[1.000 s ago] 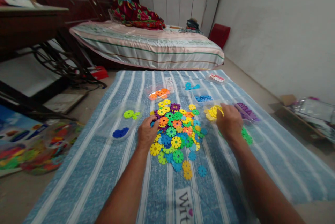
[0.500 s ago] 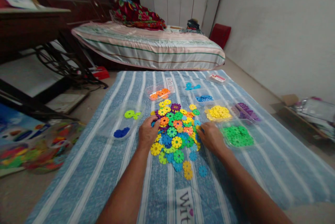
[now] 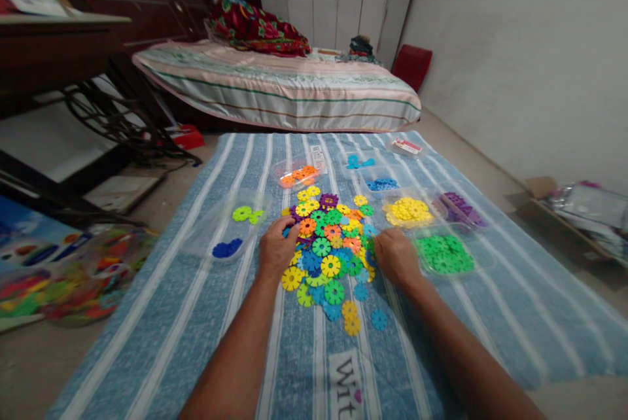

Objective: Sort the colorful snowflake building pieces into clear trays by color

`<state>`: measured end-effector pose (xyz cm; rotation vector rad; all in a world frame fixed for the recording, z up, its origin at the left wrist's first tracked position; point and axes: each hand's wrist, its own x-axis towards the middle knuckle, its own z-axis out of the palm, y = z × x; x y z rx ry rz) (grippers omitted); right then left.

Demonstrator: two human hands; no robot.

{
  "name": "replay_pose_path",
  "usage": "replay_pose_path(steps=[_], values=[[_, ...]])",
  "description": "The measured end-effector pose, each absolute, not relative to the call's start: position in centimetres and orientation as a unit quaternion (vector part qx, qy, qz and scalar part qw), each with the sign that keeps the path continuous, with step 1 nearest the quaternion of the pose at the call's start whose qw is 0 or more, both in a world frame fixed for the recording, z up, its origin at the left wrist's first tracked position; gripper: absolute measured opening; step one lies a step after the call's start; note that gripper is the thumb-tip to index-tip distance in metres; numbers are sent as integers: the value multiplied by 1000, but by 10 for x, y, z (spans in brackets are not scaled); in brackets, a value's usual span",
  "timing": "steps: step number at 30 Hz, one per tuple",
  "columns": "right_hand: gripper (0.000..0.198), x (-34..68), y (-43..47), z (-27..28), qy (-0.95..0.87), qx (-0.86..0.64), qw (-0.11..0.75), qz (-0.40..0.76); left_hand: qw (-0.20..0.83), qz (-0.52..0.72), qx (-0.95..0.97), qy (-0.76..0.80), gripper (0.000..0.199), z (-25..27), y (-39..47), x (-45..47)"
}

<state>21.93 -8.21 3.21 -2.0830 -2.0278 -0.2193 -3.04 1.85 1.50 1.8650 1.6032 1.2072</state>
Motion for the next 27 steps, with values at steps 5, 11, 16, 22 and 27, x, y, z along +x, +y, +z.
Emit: replay_pose_path(steps=[5,11,16,22,27], values=[[32,223,-84,38,-716,-671,156,-110,193,430,666,578,22,14,19,-31],[29,259,-71,79,-638,-717,215,-182,195,430,667,577,24,13,20,-31],[27,261,-79,84,-657,-714,215,-117,195,427,668,578,22,14,21,-31],[19,227,-108,51,-721,-675,154,20,201,429,667,575,22,13,20,-31],[17,223,-125,43,-726,-663,164,85,203,427,666,577,24,14,19,-30]])
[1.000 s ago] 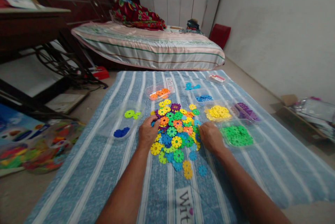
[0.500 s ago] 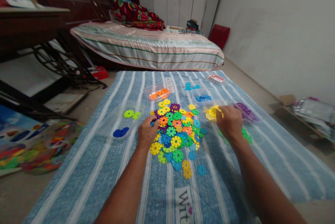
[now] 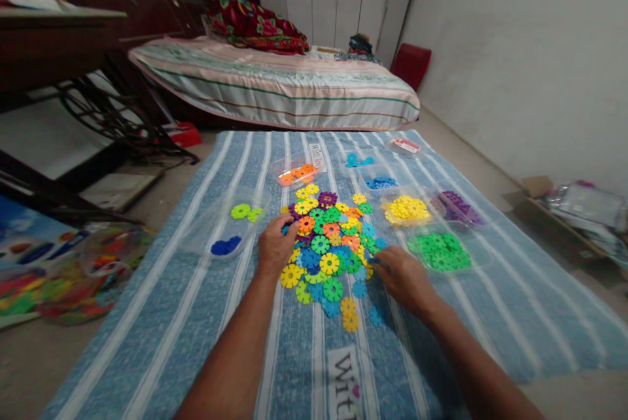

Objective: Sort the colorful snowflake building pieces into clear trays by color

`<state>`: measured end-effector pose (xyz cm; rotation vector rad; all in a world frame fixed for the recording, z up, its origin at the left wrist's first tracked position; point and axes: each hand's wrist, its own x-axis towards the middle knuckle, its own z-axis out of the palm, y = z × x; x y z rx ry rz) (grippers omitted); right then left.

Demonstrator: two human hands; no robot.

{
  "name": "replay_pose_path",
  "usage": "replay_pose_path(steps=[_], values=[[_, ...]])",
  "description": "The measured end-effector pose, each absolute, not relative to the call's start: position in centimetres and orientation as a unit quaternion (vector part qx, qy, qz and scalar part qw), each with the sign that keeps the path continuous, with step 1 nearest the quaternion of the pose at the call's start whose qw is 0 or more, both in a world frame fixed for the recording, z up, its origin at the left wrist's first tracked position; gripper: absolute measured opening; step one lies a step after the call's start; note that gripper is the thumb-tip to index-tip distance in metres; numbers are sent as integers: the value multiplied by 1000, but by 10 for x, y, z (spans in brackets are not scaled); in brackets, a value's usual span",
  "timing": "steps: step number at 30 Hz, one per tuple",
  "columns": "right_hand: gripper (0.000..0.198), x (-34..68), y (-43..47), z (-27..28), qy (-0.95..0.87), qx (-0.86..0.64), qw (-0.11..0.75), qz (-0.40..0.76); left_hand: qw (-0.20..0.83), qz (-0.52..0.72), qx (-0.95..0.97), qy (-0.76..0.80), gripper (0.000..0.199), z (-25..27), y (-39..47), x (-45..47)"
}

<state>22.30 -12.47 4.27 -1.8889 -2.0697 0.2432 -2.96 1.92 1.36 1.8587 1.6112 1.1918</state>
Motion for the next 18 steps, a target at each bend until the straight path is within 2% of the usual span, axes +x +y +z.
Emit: replay_pose_path(steps=[7,13,18], values=[[17,227,-159,51,-744,-608,201,189,202,432,660,580,25,15,19,-27],[28,218,-181,52,-768,-598,145,177,200,433,660,581,24,16,18,-26],[28,216,-185,44,-763,-607,143,170,207,432,662,577,25,15,18,-27]])
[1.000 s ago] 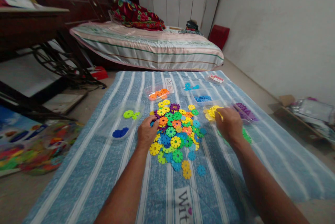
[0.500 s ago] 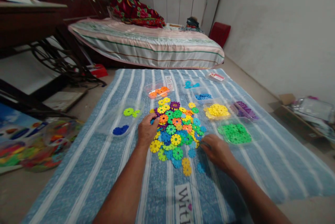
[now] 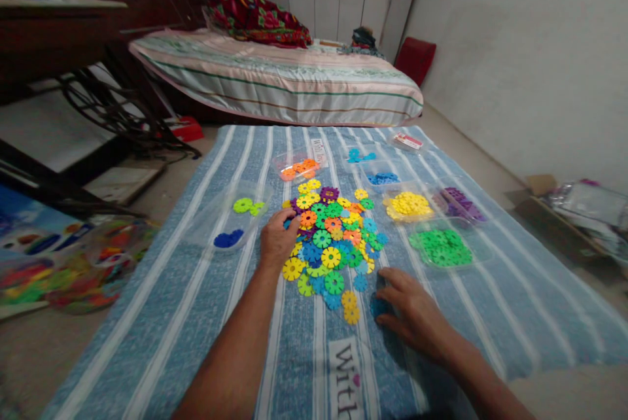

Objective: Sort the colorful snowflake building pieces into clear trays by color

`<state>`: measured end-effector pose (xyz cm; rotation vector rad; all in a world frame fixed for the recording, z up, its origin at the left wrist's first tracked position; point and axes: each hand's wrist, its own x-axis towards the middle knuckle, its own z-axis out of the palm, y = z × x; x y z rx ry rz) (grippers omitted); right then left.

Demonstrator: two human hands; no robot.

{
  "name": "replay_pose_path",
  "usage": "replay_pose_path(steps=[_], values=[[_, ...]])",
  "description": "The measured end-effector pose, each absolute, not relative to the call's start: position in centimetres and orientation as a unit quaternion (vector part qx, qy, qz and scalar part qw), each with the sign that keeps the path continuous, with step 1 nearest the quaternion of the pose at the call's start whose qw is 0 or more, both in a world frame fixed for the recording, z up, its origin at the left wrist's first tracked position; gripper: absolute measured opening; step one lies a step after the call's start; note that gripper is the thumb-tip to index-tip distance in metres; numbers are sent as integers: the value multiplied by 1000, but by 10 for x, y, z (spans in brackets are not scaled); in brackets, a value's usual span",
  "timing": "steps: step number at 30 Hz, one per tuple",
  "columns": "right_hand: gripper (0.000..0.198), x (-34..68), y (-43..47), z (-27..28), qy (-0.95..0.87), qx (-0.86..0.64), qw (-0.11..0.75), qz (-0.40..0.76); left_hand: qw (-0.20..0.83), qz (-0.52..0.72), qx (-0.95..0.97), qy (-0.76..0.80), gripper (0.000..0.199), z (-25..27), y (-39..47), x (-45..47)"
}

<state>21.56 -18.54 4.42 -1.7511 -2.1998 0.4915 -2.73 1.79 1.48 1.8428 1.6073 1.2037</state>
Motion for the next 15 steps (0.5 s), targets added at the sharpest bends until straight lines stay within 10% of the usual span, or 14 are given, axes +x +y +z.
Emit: replay_pose_path(steps=[15], values=[[20,201,-132,48,-813,-551,166,92,205,438,663,572,24,10,20,-29]])
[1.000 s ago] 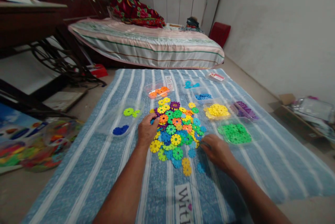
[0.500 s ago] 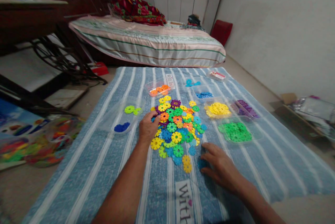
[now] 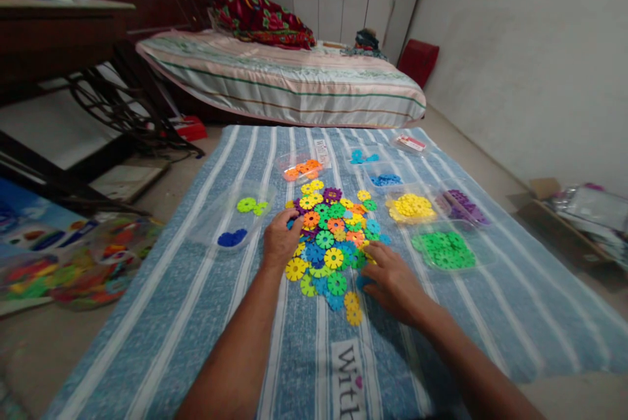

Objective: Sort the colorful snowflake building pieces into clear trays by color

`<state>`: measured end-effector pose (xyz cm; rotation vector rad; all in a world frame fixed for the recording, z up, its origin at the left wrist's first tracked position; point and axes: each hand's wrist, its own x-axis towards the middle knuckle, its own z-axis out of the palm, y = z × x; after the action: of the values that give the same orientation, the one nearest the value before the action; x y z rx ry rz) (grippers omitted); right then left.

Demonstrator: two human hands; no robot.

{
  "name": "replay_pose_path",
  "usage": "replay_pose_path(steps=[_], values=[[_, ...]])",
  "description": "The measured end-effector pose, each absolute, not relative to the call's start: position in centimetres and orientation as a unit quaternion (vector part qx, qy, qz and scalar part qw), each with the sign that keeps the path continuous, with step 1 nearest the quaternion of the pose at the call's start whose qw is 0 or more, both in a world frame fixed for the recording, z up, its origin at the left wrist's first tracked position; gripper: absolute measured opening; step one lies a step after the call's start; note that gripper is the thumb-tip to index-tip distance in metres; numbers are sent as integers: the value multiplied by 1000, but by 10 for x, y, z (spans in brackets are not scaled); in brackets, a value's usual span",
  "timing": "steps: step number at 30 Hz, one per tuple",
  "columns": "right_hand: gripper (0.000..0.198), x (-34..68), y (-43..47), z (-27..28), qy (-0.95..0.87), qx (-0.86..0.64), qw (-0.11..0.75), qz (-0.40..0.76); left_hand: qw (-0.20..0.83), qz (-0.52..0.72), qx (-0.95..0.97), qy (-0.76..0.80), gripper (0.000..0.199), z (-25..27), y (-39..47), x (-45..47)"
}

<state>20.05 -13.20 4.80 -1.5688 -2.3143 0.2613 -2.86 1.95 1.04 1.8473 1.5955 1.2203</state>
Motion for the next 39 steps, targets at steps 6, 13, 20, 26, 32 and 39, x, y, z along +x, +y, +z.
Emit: replay_pose_path(steps=[6,13,20,26,32,39], values=[[25,200,-125,52,-837,-530,101,91,205,438,662,572,23,11,20,-29],[8,192,-132,63,-829,-525,133,141,199,433,669,571,23,14,19,-30],[8,190,-128,79,-814,-500,186,231,193,439,671,566,22,13,20,-35],[10,212,-62,72,-795,-570,166,125,186,443,673,562,23,12,21,-39],[17,238,49,115,-737,-652,170,-49,180,446,674,560,21,11,21,-41],[27,237,78,129,-668,-699,223,-126,182,447,675,559,19,9,19,-41]])
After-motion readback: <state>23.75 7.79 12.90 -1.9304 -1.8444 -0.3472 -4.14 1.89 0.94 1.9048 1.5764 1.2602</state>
